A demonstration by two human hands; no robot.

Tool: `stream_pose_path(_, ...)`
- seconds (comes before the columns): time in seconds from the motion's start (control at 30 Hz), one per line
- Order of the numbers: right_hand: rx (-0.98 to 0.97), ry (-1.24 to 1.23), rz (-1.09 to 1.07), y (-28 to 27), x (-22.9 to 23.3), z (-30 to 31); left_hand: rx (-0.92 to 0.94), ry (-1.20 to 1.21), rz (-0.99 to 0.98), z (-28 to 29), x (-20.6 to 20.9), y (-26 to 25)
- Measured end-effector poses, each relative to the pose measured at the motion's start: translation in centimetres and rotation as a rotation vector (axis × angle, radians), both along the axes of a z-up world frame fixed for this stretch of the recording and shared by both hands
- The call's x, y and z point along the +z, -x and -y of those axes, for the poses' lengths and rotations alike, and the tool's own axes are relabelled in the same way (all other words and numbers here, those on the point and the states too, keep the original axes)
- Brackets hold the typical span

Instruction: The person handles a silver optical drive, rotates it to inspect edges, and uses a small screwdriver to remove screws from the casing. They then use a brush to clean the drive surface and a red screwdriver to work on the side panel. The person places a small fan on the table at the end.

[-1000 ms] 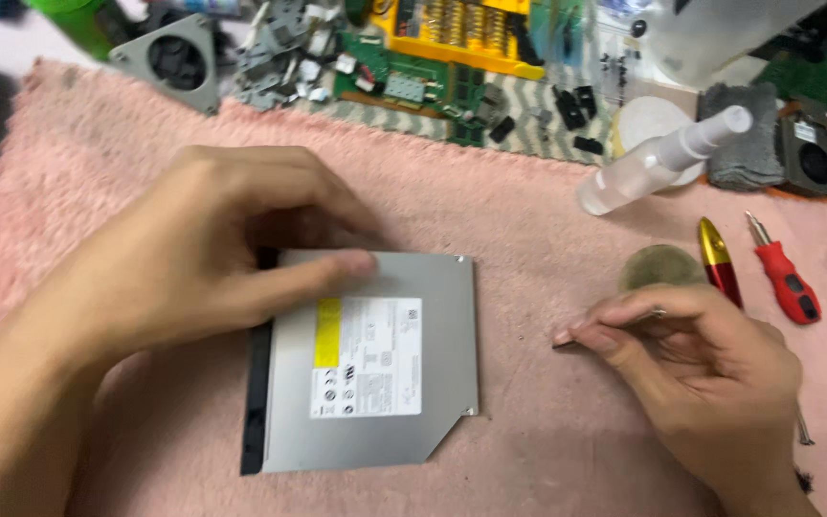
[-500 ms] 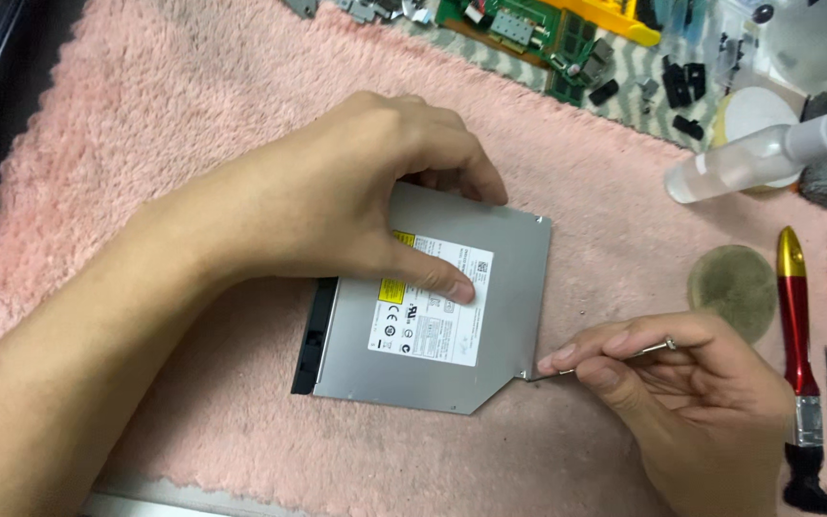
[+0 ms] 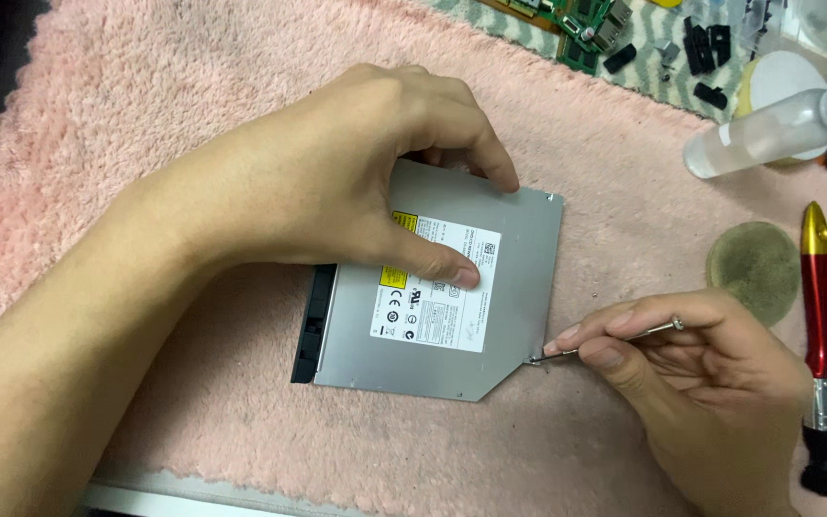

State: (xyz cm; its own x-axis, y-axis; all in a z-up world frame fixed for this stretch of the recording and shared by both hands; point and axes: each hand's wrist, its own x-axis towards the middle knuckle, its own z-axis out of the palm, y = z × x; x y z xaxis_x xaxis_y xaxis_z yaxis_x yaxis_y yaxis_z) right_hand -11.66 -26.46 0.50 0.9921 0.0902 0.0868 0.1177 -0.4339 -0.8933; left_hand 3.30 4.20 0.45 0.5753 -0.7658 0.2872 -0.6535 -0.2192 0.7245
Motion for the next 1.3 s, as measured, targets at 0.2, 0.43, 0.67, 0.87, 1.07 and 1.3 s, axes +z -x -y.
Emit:
stream_pose_path(0.2, 0.040, 0.063, 0.013, -0.3, 0.6, -0.2, -0.005, -0.010, 0.004, 0.0, 0.0, -0.1)
stream_pose_path(0.43, 0.062, 0.064, -0.029, -0.4, 1.0, -0.2, -0.008, -0.022, 0.010, 0.0, 0.2, 0.0)
stream_pose_path(0.67, 0.050, 0.048, 0.054, -0.1, 0.4, -0.2, 0.004, -0.036, -0.019, -0.1, 0.4, 0.1)
stream_pose_path(0.87, 0.105, 0.092, 0.177, -0.4, 0.4, -0.3, 0.008, -0.052, -0.031, 0.0, 0.9, 0.3)
stream_pose_path(1.07, 0.323, 0.109, 0.222, -1.3, -0.3, 1.8, 0.010, -0.077, -0.045, 0.1, 1.5, 0.4)
stream_pose_path(1.3, 0.249, 0.164, 0.397, -0.7, 1.1, -1.1, -0.011, -0.070, -0.039, 0.3, 1.9, 0.5)
